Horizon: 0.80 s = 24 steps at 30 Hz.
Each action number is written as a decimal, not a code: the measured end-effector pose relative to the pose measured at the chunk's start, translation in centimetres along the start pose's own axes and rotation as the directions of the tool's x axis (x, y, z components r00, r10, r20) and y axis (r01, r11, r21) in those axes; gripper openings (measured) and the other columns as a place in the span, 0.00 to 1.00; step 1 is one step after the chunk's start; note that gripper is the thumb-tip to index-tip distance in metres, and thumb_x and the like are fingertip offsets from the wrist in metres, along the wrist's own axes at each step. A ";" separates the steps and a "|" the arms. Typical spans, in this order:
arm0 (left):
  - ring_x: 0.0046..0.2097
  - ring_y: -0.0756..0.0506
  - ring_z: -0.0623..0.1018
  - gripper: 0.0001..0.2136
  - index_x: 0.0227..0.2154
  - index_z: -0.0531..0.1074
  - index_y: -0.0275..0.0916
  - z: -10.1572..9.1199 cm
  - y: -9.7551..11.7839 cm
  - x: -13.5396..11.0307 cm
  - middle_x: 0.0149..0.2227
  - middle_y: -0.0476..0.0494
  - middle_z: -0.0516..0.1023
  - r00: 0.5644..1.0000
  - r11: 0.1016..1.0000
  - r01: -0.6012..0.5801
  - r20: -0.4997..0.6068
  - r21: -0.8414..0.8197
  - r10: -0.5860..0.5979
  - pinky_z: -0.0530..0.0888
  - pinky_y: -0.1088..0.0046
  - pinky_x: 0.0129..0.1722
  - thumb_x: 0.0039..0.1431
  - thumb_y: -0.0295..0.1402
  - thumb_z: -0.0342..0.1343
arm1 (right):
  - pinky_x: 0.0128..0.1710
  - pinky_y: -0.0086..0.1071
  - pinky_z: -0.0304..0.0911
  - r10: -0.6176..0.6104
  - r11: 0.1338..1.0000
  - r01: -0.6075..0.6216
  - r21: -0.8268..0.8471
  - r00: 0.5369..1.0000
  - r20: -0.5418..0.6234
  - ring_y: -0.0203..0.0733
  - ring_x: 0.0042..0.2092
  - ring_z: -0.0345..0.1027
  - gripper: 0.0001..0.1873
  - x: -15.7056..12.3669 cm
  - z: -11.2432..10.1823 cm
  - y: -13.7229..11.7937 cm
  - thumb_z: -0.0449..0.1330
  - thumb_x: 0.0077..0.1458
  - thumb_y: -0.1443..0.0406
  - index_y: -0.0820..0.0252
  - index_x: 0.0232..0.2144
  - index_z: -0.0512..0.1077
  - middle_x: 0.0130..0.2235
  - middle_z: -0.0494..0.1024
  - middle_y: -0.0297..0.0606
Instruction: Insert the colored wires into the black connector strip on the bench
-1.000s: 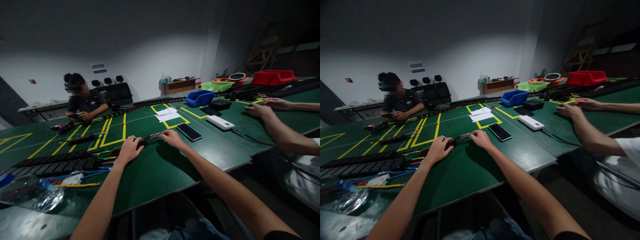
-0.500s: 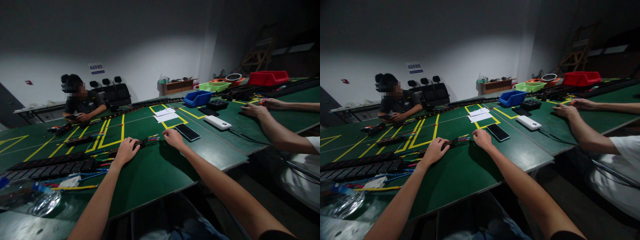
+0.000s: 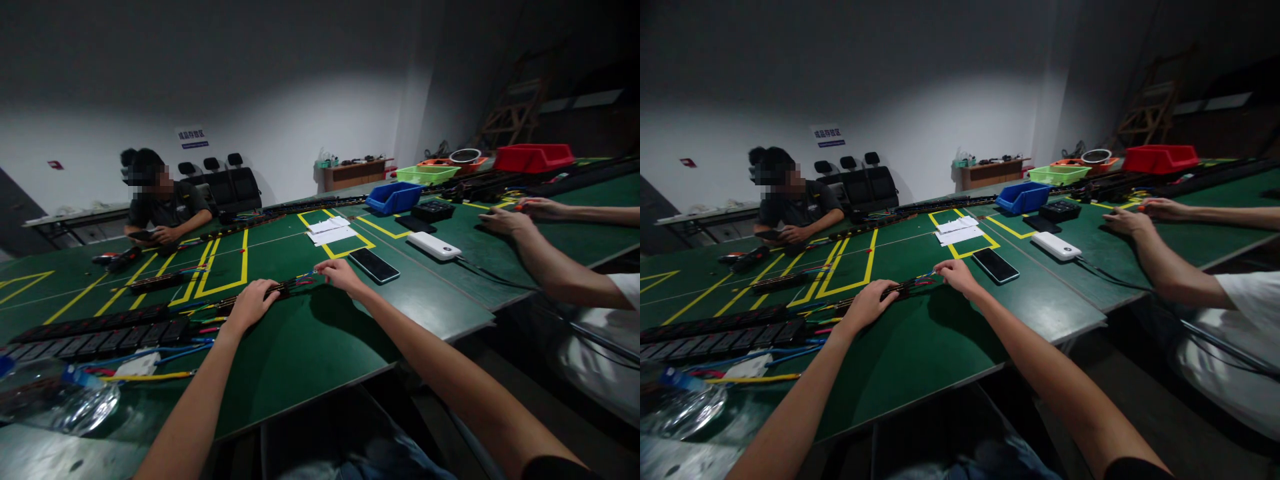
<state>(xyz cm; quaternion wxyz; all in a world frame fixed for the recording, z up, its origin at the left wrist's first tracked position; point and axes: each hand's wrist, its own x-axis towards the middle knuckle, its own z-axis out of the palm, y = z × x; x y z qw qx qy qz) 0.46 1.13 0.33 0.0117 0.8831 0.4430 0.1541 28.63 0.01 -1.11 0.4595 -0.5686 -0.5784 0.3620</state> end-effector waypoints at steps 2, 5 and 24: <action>0.52 0.40 0.77 0.15 0.50 0.74 0.42 -0.1 0.1 0.0 0.50 0.40 0.79 1.000 1.000 0.008 0.005 -0.001 -0.008 0.73 0.61 0.53 0.71 0.42 0.48 | 0.23 0.23 0.58 -0.009 0.995 0.007 0.098 1.000 0.025 0.34 0.29 0.70 0.23 -0.3 0.0 -0.6 0.54 0.50 0.70 0.64 0.45 0.81 0.42 0.83 0.44; 0.52 0.40 0.77 0.15 0.50 0.74 0.42 -0.2 0.3 0.0 0.50 0.40 0.79 1.000 1.000 0.025 0.010 0.003 -0.025 0.74 0.61 0.52 0.71 0.42 0.48 | 0.20 0.22 0.53 -0.004 0.992 -0.002 0.124 0.999 0.050 0.34 0.29 0.70 0.23 -0.5 0.1 -0.9 0.54 0.50 0.69 0.63 0.46 0.81 0.44 0.83 0.43; 0.52 0.40 0.77 0.17 0.51 0.74 0.42 -0.2 0.0 -0.1 0.52 0.41 0.78 0.999 0.999 0.036 0.017 -0.029 -0.036 0.74 0.61 0.51 0.70 0.44 0.48 | 0.28 0.27 0.56 -0.042 0.939 0.018 -0.344 0.997 -0.061 0.38 0.29 0.71 0.19 0.7 0.3 1.9 0.54 0.63 0.58 0.62 0.35 0.81 0.29 0.79 0.37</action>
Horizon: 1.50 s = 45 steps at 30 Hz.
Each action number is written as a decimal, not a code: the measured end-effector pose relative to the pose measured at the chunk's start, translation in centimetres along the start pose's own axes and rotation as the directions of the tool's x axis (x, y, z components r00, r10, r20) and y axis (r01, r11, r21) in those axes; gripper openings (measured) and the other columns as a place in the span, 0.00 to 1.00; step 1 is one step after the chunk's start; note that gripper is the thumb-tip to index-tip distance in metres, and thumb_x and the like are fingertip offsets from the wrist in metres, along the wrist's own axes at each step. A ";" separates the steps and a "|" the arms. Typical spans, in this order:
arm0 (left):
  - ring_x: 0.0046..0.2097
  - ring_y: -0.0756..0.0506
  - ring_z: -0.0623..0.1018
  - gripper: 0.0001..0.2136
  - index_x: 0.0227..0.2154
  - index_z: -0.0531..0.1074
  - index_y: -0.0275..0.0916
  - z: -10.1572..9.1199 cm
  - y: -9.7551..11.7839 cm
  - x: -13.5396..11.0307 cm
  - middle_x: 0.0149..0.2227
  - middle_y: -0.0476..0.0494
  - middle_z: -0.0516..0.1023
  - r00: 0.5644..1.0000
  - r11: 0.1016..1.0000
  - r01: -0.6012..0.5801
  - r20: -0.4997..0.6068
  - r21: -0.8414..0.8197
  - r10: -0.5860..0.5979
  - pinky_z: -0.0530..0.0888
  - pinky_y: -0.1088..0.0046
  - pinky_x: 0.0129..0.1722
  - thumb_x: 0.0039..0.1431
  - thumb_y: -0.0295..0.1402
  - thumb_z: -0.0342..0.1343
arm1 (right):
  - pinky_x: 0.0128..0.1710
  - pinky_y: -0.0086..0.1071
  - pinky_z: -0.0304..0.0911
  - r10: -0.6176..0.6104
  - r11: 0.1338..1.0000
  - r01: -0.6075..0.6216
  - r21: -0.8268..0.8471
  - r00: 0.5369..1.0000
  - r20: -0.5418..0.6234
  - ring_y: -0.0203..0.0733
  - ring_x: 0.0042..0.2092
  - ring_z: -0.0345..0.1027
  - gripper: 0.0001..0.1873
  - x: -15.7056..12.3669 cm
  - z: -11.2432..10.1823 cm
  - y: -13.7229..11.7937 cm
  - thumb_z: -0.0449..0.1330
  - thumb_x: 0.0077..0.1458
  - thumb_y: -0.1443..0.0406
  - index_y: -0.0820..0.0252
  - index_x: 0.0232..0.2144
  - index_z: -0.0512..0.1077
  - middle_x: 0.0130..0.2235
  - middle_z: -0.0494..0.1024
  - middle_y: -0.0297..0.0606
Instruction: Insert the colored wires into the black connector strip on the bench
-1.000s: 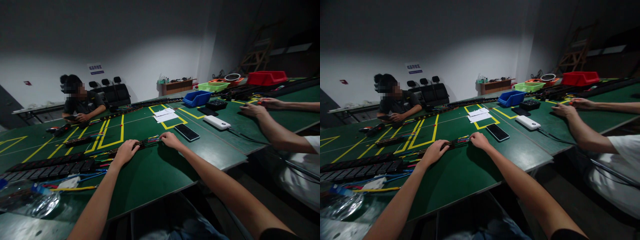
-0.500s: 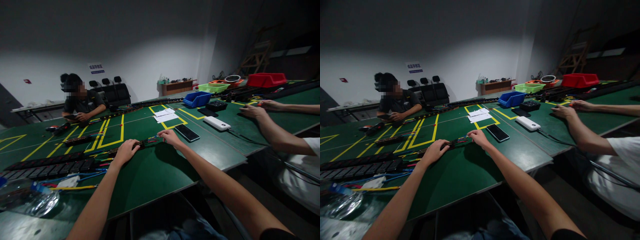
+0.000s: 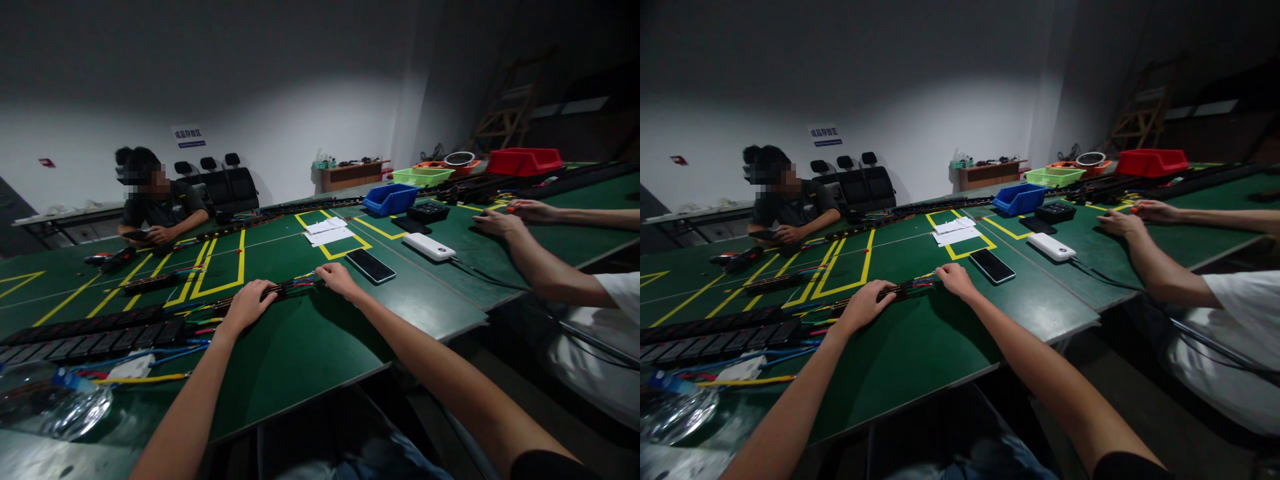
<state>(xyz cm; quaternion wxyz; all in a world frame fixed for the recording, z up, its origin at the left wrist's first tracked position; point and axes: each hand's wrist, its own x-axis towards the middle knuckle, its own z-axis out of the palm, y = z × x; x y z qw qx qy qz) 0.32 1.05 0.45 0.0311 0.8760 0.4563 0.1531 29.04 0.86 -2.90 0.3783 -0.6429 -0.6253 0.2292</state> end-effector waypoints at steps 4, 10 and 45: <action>0.52 0.39 0.77 0.16 0.50 0.75 0.42 0.2 -0.1 0.1 0.51 0.41 0.78 1.000 1.000 -0.003 -0.006 -0.006 0.003 0.74 0.60 0.52 0.70 0.44 0.48 | 0.28 0.27 0.58 -0.003 0.994 0.001 0.112 1.000 0.020 0.37 0.27 0.70 0.18 0.4 0.4 0.4 0.55 0.62 0.59 0.64 0.38 0.82 0.27 0.78 0.36; 0.51 0.39 0.77 0.16 0.49 0.75 0.42 0.3 -0.2 0.2 0.50 0.41 0.79 1.000 1.000 -0.007 -0.023 -0.010 0.007 0.74 0.60 0.51 0.69 0.44 0.49 | 0.27 0.27 0.61 -0.079 0.929 0.090 0.359 0.996 -0.046 0.35 0.27 0.67 0.17 0.8 0.7 0.4 0.57 0.56 0.63 0.66 0.42 0.81 0.31 0.80 0.39; 0.52 0.39 0.77 0.17 0.50 0.74 0.43 0.2 -0.2 0.1 0.51 0.41 0.78 1.000 1.000 0.015 -0.002 0.000 -0.015 0.74 0.60 0.50 0.70 0.45 0.48 | 0.37 0.29 0.57 -0.290 0.931 0.263 -0.253 0.954 -0.075 0.40 0.42 0.70 0.09 -1.0 -0.3 -0.7 0.57 0.66 0.63 0.57 0.38 0.77 0.42 0.79 0.39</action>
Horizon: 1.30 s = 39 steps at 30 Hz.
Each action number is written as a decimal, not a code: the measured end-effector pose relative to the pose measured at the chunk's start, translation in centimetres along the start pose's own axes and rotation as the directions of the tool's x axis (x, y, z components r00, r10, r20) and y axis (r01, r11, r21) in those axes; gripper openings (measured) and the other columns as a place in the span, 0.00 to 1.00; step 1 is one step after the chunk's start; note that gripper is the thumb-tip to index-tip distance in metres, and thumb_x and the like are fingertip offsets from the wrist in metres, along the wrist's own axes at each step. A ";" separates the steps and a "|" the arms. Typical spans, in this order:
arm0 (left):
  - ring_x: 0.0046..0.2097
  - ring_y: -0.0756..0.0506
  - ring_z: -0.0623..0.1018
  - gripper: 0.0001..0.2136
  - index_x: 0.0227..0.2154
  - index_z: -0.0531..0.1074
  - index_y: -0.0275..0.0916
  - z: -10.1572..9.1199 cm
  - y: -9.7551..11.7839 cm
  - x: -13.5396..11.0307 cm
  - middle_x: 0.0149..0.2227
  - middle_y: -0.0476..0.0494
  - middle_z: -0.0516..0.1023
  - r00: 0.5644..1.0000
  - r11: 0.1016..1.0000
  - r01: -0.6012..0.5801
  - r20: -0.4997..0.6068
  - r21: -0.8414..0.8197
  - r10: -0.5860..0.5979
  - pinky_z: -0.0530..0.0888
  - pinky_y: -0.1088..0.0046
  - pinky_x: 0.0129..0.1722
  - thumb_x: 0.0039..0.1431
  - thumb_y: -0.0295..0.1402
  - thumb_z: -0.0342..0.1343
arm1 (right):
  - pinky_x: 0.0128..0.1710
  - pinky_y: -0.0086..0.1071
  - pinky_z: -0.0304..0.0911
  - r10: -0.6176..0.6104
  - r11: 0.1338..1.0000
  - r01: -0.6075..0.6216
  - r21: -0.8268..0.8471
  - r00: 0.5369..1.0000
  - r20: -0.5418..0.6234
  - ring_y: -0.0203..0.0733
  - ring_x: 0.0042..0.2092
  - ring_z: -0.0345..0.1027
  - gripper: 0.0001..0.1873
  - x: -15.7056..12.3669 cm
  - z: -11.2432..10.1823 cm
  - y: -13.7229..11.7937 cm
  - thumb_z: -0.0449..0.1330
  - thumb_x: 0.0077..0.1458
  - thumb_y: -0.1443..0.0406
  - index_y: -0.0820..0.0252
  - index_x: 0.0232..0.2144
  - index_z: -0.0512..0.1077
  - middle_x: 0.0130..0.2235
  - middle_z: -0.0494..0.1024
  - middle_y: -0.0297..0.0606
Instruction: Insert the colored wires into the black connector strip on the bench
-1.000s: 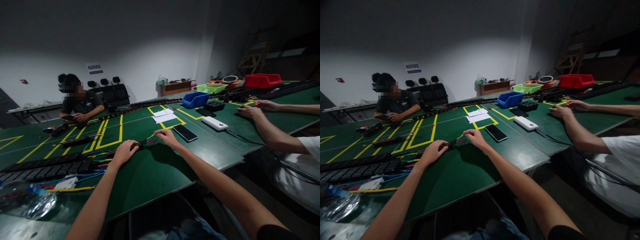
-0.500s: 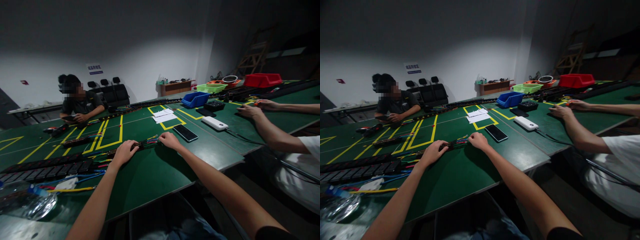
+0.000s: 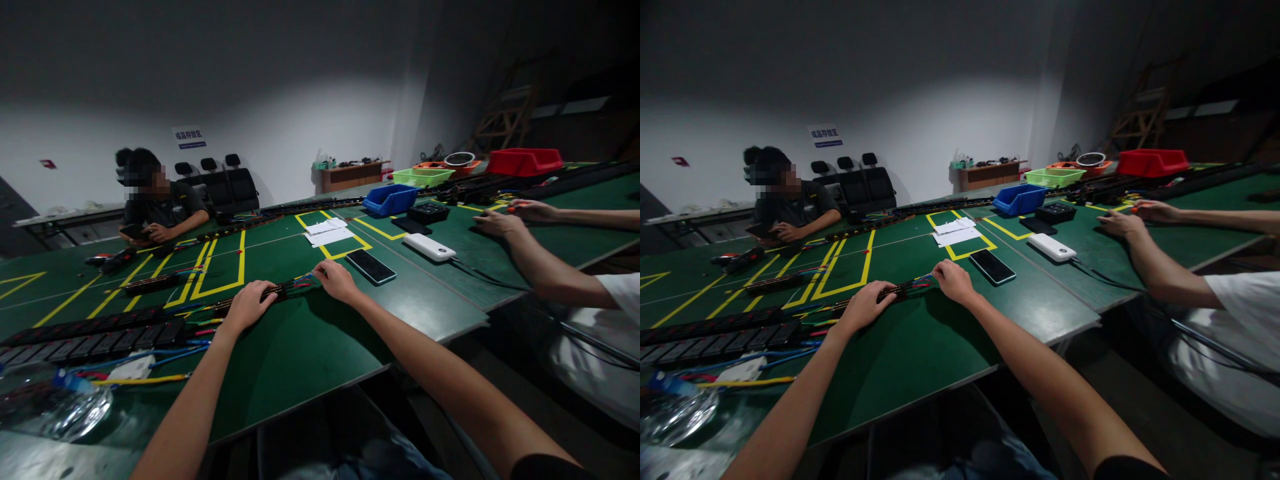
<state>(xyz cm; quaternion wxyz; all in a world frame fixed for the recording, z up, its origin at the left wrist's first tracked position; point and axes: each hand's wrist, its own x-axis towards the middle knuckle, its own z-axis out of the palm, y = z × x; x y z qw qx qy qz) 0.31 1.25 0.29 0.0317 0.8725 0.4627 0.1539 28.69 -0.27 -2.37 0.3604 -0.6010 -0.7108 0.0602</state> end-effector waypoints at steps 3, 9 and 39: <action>0.52 0.39 0.77 0.17 0.50 0.74 0.43 -0.1 0.2 0.0 0.52 0.40 0.78 1.000 1.000 0.002 0.001 -0.001 -0.002 0.74 0.60 0.51 0.70 0.45 0.48 | 0.36 0.29 0.56 0.069 0.996 -0.066 -0.059 0.996 0.063 0.41 0.42 0.71 0.11 -0.2 -0.3 -0.2 0.56 0.67 0.61 0.56 0.38 0.77 0.42 0.80 0.40; 0.51 0.39 0.77 0.17 0.50 0.75 0.43 -0.2 0.2 -0.1 0.51 0.40 0.79 1.000 1.000 -0.010 -0.008 -0.007 0.010 0.74 0.60 0.51 0.70 0.44 0.48 | 0.31 0.30 0.54 0.211 0.975 -0.191 -0.115 0.959 0.188 0.43 0.34 0.72 0.22 -0.1 -1.2 -0.4 0.54 0.66 0.53 0.57 0.29 0.80 0.32 0.80 0.43; 0.52 0.39 0.77 0.16 0.50 0.75 0.43 0.1 0.0 -0.1 0.51 0.41 0.79 0.999 1.000 -0.022 -0.023 -0.003 0.022 0.73 0.60 0.53 0.70 0.44 0.48 | 0.35 0.28 0.56 -0.105 0.986 0.093 0.141 0.991 0.078 0.36 0.36 0.67 0.06 -0.1 0.3 -0.4 0.60 0.62 0.64 0.58 0.39 0.77 0.37 0.78 0.35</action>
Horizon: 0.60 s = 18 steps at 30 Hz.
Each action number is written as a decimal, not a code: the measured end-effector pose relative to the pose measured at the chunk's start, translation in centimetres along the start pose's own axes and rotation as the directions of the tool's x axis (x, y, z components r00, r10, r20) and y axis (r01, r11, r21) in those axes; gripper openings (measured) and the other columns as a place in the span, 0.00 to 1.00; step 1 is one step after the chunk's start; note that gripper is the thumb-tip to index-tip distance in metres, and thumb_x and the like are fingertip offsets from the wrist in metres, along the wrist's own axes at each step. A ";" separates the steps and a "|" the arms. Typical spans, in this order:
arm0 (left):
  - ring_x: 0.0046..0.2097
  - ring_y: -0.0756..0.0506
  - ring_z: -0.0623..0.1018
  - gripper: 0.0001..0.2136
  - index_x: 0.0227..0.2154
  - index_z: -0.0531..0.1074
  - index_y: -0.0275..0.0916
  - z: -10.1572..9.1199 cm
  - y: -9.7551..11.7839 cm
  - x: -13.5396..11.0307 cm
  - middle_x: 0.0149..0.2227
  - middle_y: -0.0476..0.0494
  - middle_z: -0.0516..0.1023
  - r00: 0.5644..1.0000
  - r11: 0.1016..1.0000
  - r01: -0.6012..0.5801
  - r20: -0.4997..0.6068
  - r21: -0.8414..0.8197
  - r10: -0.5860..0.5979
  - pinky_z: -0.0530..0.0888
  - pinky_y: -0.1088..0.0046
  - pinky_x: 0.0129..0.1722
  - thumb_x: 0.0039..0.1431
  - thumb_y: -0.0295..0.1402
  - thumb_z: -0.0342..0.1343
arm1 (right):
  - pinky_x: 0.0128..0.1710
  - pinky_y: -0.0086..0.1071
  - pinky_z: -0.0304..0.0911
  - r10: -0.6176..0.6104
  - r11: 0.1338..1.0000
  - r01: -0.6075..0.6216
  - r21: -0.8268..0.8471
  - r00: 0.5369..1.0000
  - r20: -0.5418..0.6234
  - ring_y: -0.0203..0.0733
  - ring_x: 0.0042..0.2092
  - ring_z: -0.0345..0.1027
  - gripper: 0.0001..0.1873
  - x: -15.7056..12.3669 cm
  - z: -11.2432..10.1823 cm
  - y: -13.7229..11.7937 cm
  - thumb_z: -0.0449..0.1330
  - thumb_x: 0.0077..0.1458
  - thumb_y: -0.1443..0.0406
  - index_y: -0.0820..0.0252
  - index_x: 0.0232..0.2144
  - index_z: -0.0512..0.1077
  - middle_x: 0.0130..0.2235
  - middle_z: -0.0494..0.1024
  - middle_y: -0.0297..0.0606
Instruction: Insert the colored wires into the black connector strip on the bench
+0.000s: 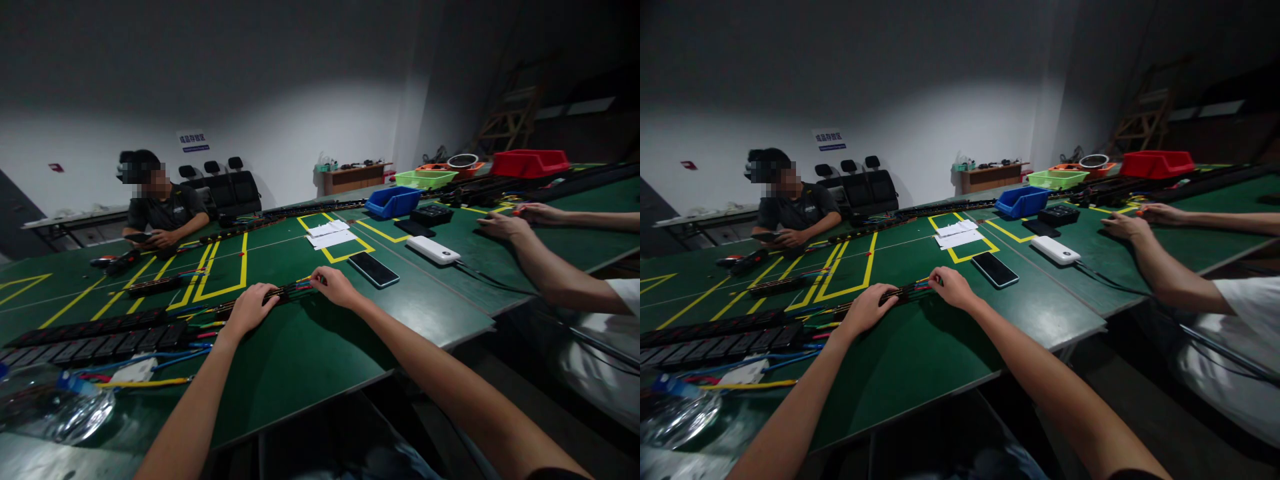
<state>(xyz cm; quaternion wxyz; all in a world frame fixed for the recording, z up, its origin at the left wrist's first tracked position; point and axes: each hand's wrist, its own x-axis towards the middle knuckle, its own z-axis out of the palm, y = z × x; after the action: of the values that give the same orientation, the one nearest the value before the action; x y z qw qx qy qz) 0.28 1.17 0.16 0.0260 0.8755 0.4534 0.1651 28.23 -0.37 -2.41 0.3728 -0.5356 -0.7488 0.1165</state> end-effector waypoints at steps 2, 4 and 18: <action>0.52 0.39 0.77 0.16 0.50 0.75 0.43 0.0 0.0 0.0 0.51 0.41 0.79 1.000 1.000 0.002 -0.002 -0.003 -0.002 0.73 0.61 0.53 0.70 0.44 0.49 | 0.35 0.28 0.56 0.010 1.000 -0.010 0.007 1.000 -0.005 0.36 0.36 0.68 0.06 0.0 0.0 -0.1 0.60 0.63 0.63 0.58 0.39 0.76 0.37 0.78 0.35; 0.52 0.39 0.77 0.16 0.50 0.75 0.43 -0.1 0.1 0.0 0.51 0.41 0.79 1.000 1.000 0.005 0.002 -0.006 -0.005 0.73 0.60 0.52 0.70 0.44 0.49 | 0.33 0.28 0.55 0.072 0.997 -0.073 -0.026 0.997 -0.016 0.38 0.36 0.69 0.08 -0.1 -0.2 -0.3 0.60 0.63 0.60 0.57 0.39 0.76 0.37 0.79 0.36; 0.51 0.39 0.77 0.16 0.50 0.75 0.43 -0.1 0.1 0.0 0.51 0.40 0.79 1.000 1.000 0.005 -0.005 -0.008 -0.005 0.74 0.60 0.53 0.70 0.44 0.49 | 0.30 0.29 0.55 0.270 0.949 -0.251 -0.191 0.959 0.080 0.41 0.32 0.73 0.19 -0.6 -1.3 -1.4 0.61 0.62 0.50 0.55 0.29 0.82 0.31 0.82 0.39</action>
<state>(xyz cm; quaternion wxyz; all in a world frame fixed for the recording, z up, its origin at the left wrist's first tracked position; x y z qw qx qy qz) 0.33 1.10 0.24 0.0290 0.8738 0.4551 0.1691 28.16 -1.76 -0.93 0.2643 -0.6544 -0.6973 0.1251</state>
